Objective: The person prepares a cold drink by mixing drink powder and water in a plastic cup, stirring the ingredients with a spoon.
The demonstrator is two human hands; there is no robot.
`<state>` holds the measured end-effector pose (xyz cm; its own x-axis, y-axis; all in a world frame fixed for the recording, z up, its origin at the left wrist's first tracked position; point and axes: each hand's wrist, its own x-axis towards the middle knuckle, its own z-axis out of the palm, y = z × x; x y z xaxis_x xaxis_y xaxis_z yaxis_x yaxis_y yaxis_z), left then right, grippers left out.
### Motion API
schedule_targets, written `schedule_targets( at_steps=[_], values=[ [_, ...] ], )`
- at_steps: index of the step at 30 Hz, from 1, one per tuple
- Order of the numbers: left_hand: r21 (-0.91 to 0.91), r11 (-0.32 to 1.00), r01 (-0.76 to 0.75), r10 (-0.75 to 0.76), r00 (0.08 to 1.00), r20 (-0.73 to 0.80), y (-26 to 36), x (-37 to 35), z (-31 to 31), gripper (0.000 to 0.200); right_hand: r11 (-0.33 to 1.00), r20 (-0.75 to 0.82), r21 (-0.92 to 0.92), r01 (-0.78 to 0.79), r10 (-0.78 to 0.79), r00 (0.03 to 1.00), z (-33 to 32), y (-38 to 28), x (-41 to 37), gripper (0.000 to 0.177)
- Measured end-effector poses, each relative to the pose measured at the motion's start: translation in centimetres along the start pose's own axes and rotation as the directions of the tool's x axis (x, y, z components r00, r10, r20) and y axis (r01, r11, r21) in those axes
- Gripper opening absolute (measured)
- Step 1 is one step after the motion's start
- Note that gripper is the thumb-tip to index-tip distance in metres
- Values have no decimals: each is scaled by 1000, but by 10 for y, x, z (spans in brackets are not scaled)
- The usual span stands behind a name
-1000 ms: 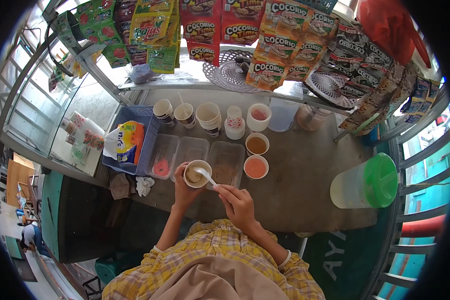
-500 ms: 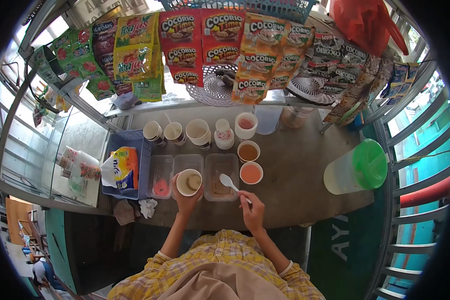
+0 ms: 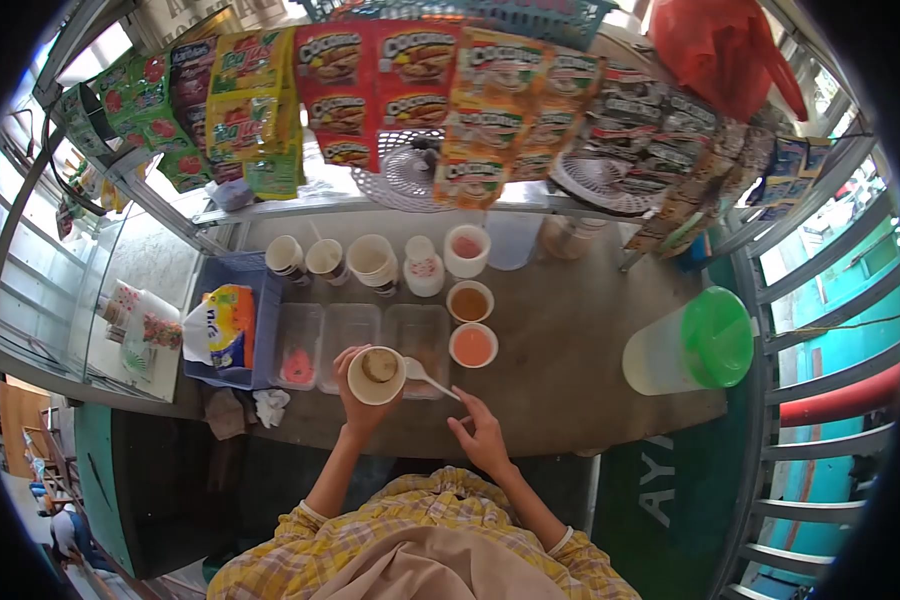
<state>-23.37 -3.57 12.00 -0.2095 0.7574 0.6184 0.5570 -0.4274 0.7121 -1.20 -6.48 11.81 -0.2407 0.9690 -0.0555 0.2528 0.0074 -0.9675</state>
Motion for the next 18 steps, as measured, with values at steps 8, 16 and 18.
schedule_targets(
  at_steps=[8, 16, 18],
  values=[
    [-156, 983, -94, 83, 994, -76, 75, -26, 97, 82, 995, -77, -87, -47, 40, 996, -135, 53, -48, 31],
    [-334, 939, -88, 116, 991, 66, 124, -60, 180, 89, 872, -756, 489, 2, 422, 501, -289, 115, -66, 34],
    [-343, 936, -77, 121, 987, 108, 125, -71, 183, 90, 886, -795, 460, 63, 379, 473, -308, 119, -66, 39]
  ],
)
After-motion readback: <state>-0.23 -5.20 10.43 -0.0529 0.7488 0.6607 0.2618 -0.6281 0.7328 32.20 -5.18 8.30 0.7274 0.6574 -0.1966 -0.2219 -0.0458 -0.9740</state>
